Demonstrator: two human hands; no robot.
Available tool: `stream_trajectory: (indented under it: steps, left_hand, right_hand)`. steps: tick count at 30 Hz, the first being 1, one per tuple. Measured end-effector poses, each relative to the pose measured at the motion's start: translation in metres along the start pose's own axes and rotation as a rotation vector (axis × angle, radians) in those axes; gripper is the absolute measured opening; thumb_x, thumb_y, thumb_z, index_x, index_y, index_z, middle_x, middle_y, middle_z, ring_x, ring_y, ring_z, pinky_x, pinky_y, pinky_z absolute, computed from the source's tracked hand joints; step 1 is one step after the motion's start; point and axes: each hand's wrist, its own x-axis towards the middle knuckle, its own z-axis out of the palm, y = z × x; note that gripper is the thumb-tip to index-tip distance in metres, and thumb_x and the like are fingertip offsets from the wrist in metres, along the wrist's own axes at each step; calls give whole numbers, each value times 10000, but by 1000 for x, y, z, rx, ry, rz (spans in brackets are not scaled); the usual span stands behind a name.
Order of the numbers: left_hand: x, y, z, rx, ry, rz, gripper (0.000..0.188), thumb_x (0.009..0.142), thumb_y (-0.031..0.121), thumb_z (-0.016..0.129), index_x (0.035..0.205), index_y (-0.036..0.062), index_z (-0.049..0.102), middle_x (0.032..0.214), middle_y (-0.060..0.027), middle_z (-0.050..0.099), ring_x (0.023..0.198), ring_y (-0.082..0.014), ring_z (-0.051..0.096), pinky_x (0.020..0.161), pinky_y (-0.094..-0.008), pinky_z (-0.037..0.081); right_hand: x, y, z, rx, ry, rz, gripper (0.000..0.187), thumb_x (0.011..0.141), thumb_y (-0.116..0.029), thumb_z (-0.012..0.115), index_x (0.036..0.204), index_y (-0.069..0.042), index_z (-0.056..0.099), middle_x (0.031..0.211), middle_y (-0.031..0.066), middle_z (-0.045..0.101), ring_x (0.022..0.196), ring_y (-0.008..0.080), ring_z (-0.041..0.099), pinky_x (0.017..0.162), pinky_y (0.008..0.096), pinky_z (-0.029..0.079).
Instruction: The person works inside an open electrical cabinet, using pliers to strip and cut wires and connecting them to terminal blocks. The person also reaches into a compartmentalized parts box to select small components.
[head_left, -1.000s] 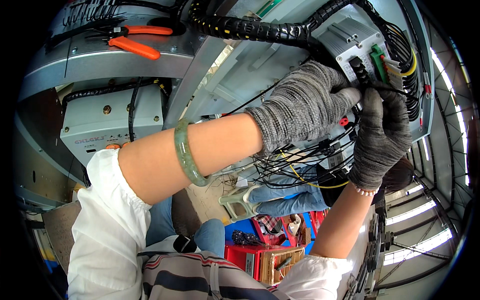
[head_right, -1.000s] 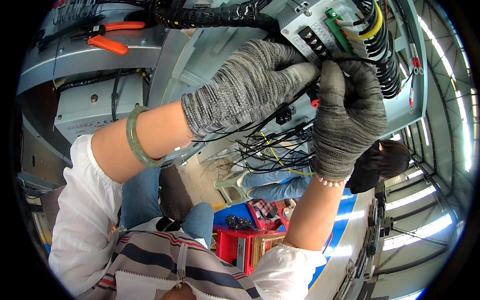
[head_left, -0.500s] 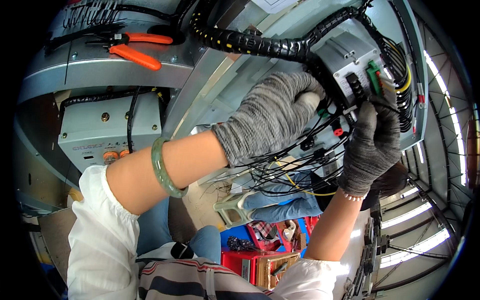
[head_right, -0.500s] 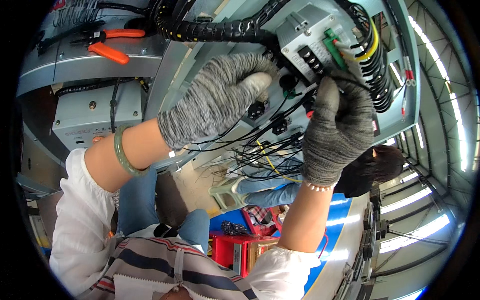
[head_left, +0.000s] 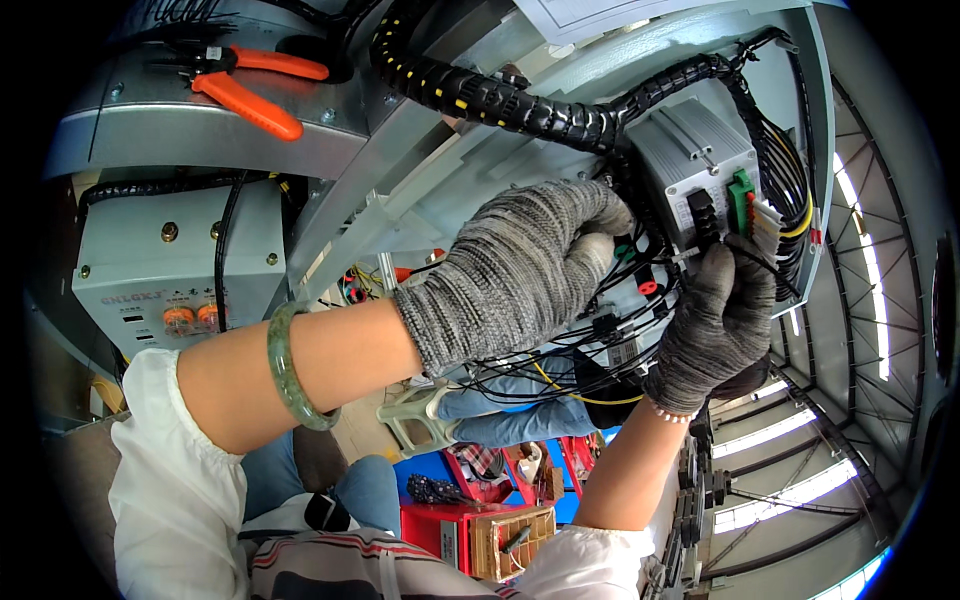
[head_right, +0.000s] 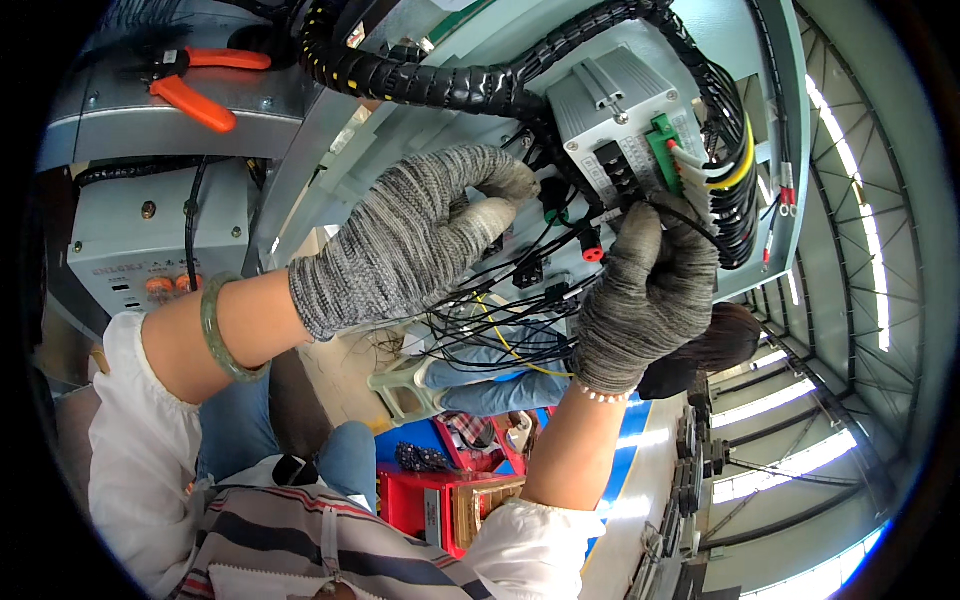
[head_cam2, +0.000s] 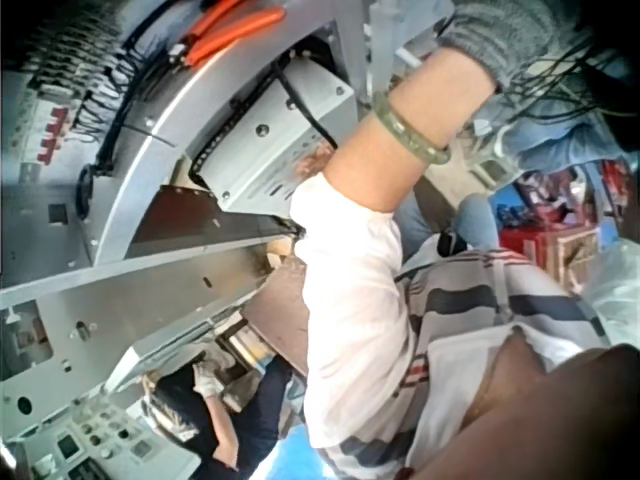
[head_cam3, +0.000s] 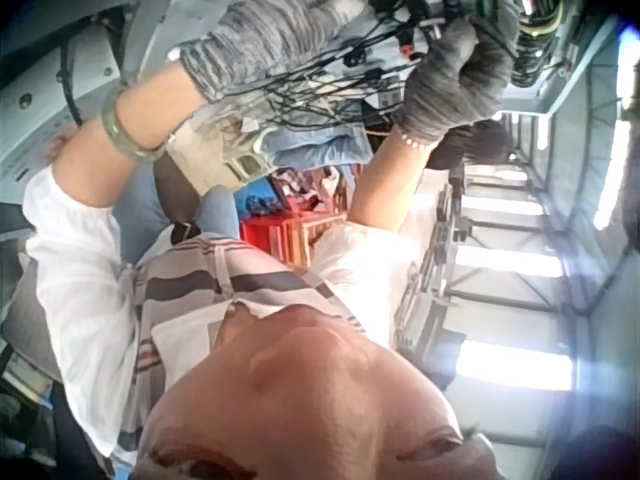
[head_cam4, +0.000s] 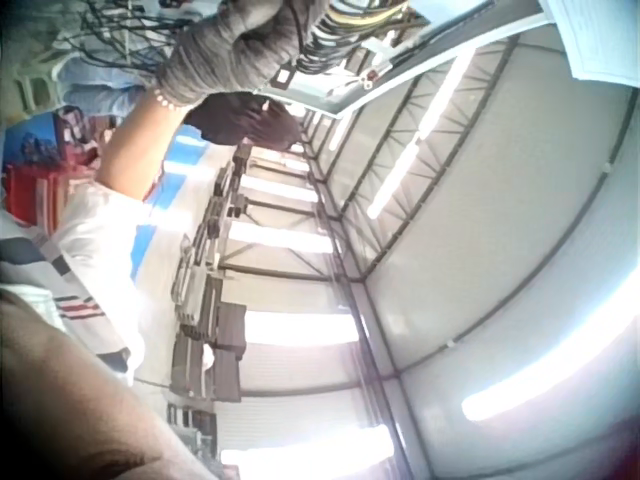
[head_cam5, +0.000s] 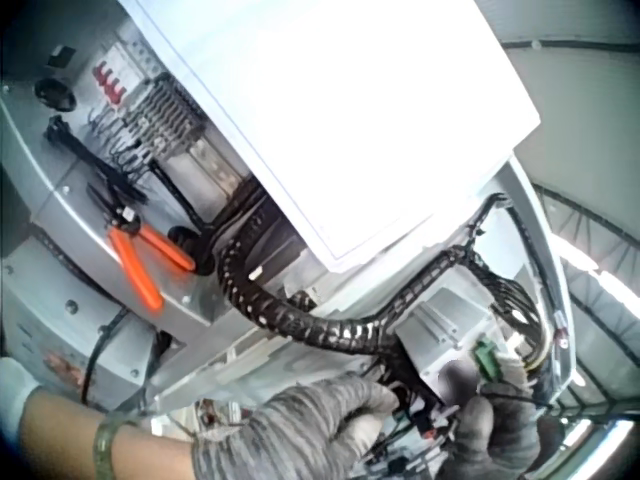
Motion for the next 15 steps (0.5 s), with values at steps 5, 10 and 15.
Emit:
stream_trajectory:
  steps: [5, 10, 15]
  left_hand:
    - [5, 6, 1, 11, -30, -55, 268, 879, 199, 564, 1075, 22, 607, 1016, -149, 635, 971, -241, 606, 866, -342, 468]
    - [10, 4, 6, -50, -47, -23, 278, 871, 206, 576, 1077, 23, 603, 997, -141, 640, 929, -228, 617, 836, -342, 478]
    - [11, 5, 8, -3, -75, -20, 287, 844, 228, 606, 1074, 57, 611, 932, -125, 641, 818, -210, 618, 762, -341, 498]
  right_hand:
    - [2, -3, 3, 18, -10, -41, 165, 842, -10, 587, 982, 74, 571, 1018, 143, 622, 890, 177, 597, 791, 299, 506]
    - [1, -8, 6, 1, 6, -16, 174, 848, -9, 576, 992, 88, 564, 1057, 147, 616, 913, 182, 596, 800, 303, 507]
    - [1, -5, 9, 73, 26, -2, 164, 852, -11, 571, 977, 95, 567, 1080, 155, 603, 914, 184, 594, 803, 304, 509]
